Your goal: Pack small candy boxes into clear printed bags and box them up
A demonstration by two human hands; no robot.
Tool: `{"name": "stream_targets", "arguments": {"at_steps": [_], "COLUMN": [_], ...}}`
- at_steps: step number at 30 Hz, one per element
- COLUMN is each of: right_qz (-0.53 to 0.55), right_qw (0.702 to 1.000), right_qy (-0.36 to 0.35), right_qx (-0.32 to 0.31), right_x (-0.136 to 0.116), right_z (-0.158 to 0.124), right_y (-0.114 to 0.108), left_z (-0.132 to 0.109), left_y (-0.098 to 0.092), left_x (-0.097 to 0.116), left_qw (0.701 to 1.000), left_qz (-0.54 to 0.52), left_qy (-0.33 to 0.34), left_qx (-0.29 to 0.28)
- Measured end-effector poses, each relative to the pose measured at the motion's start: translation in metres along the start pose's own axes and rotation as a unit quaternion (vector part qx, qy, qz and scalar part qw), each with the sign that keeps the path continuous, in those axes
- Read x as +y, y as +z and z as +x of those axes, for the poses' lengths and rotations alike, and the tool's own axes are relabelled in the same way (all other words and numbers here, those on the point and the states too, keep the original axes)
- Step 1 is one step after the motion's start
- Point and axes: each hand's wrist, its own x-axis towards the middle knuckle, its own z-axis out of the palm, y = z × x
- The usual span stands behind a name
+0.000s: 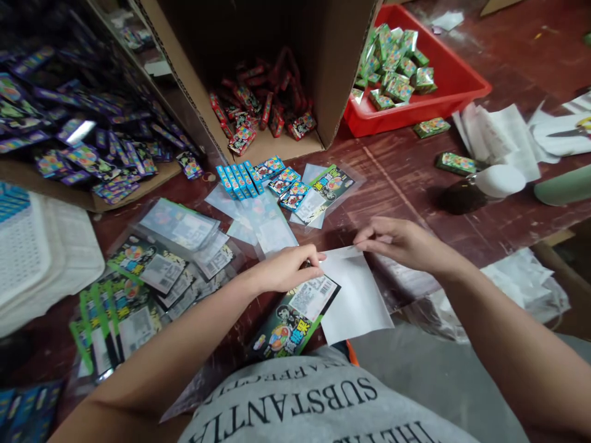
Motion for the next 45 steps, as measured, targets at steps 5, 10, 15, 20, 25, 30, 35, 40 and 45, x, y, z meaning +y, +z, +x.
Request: {"name": "stream_targets", "arguments": {"at_steps": [5, 10, 15, 20, 25, 30, 35, 40, 45], "right_qz": [0.243, 0.285, 0.067, -0.105, -0.056, 0.147, 0.318, 0.339, 0.291], "right_qw": [0.965, 0.951, 0.997, 0.985, 0.988, 0.964, 0.918, 0.909, 0.934], "right_qy": [0.082, 0.076, 0.023, -0.051, -0.071, -0.021, 0.041, 0.014, -0.020], "right_qx": [-0.052, -0.096, 0.026, 0.124, 0.123, 0.221, 0.235, 0.243, 0.207], "right_x": [-0.039, -0.046, -0.060, -0.082, -0.093, -0.089, -0.085, -0.095, -0.103], "right_z": [0.008, 0.026, 0.016, 0.006, 0.017, 0.010, 0.019, 0.042, 0.045], "right_y": [0.026, 0.069, 0.091, 0.118, 0.137, 0.149, 0.174, 0.174, 0.174], "left_z": [-0.021, -0.041, -0.060, -0.075, -0.108, -0.170, -0.198, -0.204, -0.185], "left_y": [-0.004, -0.005, -0.007, -0.013, -0.042, -0.063, -0.007, 0.048, 0.047], "left_x": [0.005, 0.012, 0.010, 0.003, 0.011, 0.016, -0.012, -0.030, -0.024], "left_qw": [0.999, 0.997, 0.994, 0.993, 0.984, 0.875, 0.789, 0.829, 0.871], "left_qz": [0.019, -0.022, -0.045, -0.034, -0.057, -0.147, -0.287, -0.284, -0.203], "left_qy": [-0.002, -0.011, -0.019, -0.014, -0.013, 0.017, 0.004, -0.044, -0.040], "left_qx": [0.039, 0.067, 0.101, 0.116, 0.168, 0.460, 0.544, 0.480, 0.445]}}
